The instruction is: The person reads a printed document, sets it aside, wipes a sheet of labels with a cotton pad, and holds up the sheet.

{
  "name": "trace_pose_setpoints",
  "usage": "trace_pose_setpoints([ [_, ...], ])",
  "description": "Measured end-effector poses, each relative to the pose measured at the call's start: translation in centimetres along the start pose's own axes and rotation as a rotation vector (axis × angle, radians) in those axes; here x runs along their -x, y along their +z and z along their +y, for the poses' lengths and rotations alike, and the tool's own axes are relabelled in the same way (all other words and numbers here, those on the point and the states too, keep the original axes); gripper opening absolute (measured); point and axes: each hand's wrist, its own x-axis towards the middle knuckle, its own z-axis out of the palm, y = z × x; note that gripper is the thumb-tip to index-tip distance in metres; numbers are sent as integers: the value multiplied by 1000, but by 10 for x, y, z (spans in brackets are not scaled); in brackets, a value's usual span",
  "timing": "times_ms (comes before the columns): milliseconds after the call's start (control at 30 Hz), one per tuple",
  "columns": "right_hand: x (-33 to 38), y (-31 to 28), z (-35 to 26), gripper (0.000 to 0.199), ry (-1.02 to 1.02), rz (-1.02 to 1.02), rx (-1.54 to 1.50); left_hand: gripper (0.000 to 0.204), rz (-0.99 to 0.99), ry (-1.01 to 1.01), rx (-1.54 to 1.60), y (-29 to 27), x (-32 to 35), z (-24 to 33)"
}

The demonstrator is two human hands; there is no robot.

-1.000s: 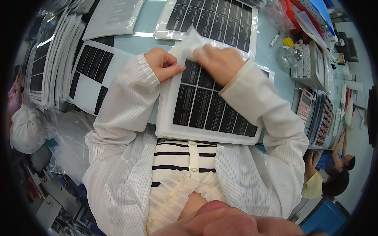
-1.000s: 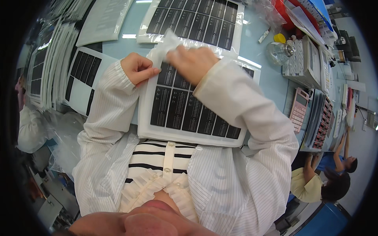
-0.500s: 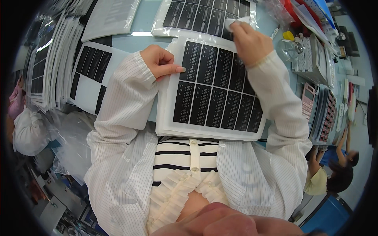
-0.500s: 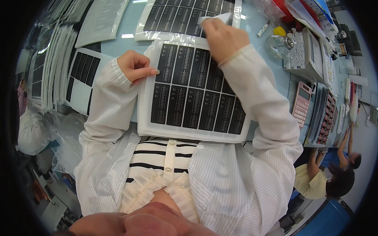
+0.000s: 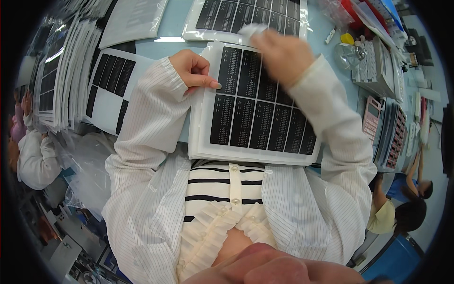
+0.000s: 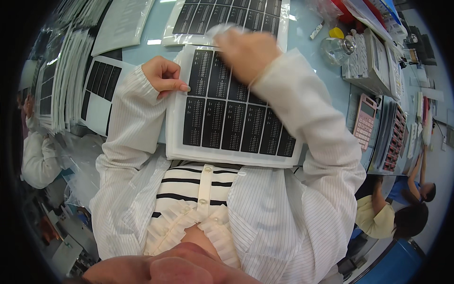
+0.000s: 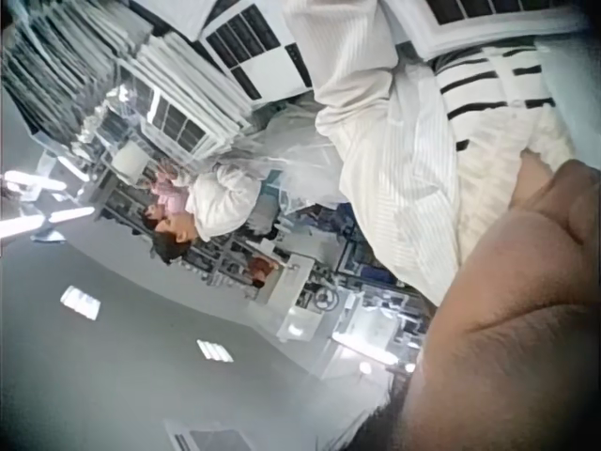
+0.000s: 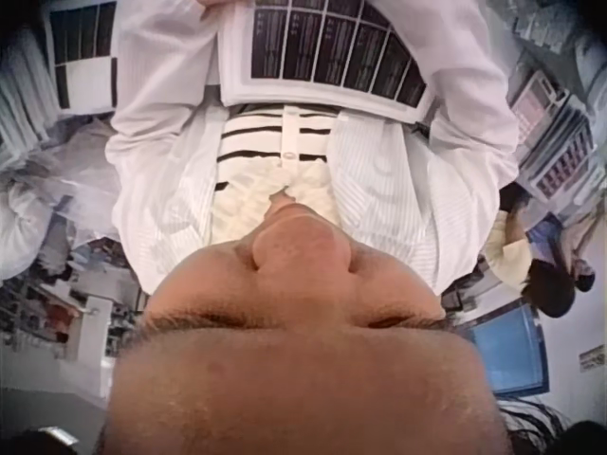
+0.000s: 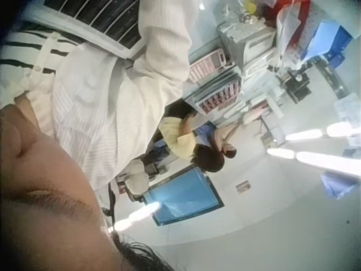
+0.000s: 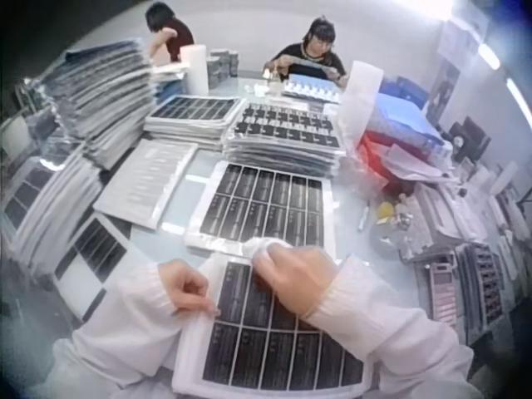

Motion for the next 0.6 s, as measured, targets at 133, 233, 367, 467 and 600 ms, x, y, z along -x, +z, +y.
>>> trace_pose_setpoints([
  [133, 8, 19, -6, 18, -285, -90, -190, 29, -53, 29, 120, 0, -3, -4],
  [233, 9, 11, 63, 28, 283, -441, 266, 29, -14, -1, 87, 2, -1, -7],
  [367, 76, -49, 98, 23, 271, -83, 86, 30, 8, -24, 63, 2, -1, -6],
  [467, 130, -90, 111, 25, 314, 97, -110, 30, -5, -13, 89, 2, 2, -4],
  [600, 181, -77, 108, 27, 554, 172, -125, 29, -10, -24, 62, 1, 1, -3],
])
